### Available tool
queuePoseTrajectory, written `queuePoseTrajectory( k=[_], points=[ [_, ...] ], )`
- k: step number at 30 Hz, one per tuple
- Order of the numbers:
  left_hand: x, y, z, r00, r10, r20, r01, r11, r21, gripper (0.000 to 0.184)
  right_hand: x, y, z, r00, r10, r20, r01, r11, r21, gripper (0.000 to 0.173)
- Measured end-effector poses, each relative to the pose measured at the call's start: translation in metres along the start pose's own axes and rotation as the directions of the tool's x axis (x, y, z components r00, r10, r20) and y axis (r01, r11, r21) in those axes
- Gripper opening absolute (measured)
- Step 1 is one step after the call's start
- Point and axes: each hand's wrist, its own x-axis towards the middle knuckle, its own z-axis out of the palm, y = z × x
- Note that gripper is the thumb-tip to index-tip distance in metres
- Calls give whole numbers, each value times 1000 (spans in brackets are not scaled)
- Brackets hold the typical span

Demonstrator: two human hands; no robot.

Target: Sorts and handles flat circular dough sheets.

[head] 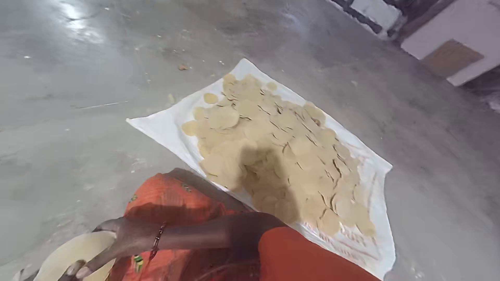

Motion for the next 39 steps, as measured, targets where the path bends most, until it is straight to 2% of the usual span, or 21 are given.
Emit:
queuePoseTrajectory(
  k=[2, 5, 6, 8, 10, 11, 13, 14, 15, 16, 17, 19, 20, 22, 26, 29, 31, 33, 36, 39],
  points=[
    [6, 18, 46, 990, 85, 112, -92, 994, 59, 43, -32, -5, -39, 994, 24, -109, -28, 999, -41, 65],
    [12, 36, 120, 933, 175, 313, -220, 969, 116, 61, -86, 4, -107, 962, 1, -272, -27, 995, -91, 74],
    [12, 38, 149, 917, 180, 355, -230, 967, 104, 61, -103, 16, -125, 937, -4, -350, 0, 1000, -12, 70],
    [8, 35, 206, 887, 185, 422, -223, 974, 42, 54, -147, 24, -153, 850, 122, -513, 26, 962, 272, 56],
    [7, 20, 252, 851, 169, 497, -227, 972, 57, 46, -197, 40, -191, 724, 212, -656, 2, 951, 310, 56],
    [7, 12, 272, 833, 120, 539, -215, 969, 117, 43, -224, 50, -212, 628, 229, -744, -32, 963, 268, 56],
    [1, -7, 308, 766, -82, 638, -141, 946, 292, 35, -279, 62, -247, 372, 292, -881, -173, 955, 243, 51],
    [-4, -22, 324, 702, -200, 684, -109, 919, 380, 34, -305, 66, -260, 248, 337, -908, -245, 929, 277, 52],
    [-9, -39, 340, 617, -311, 723, -91, 885, 458, 37, -328, 73, -272, 163, 377, -912, -280, 904, 324, 53],
    [-15, -55, 354, 537, -395, 745, -102, 846, 523, 46, -349, 82, -282, 113, 398, -910, -282, 891, 355, 49],
    [-21, -68, 368, 466, -462, 755, -146, 801, 580, 58, -368, 90, -286, 93, 411, -907, -274, 886, 373, 44],
    [-35, -86, 391, 359, -557, 749, -309, 686, 659, 80, -397, 109, -283, 99, 439, -893, -249, 880, 405, 38],
    [-42, -97, 402, 349, -583, 734, -397, 617, 679, 87, -406, 118, -277, 99, 462, -882, -235, 872, 430, 35],
    [-55, -115, 413, 391, -598, 699, -447, 541, 712, 95, -418, 133, -263, 117, 509, -853, -225, 850, 477, 33],
    [-77, -111, 421, 479, -681, 553, -384, 404, 830, 103, -434, 168, -245, 169, 566, -807, -287, 811, 509, 37],
    [-86, -107, 427, 449, -744, 495, -396, 331, 857, 93, -443, 180, -244, 233, 573, -786, -366, 801, 475, 35],
    [-91, -113, 429, 437, -744, 505, -379, 357, 854, 86, -454, 179, -245, 295, 586, -754, -550, 750, 367, 39],
    [-94, -122, 429, 430, -727, 535, -325, 428, 843, 84, -461, 174, -245, 367, 665, -651, -689, 664, 290, 46],
    [-90, -105, 436, 360, -729, 583, -312, 495, 811, 79, -460, 181, -225, 519, 665, -537, -621, 725, 298, 38],
    [-86, -95, 444, 321, -655, 684, -402, 560, 724, 55, -434, 180, -200, 635, 650, -418, -543, 760, 357, 39]
  ],
)
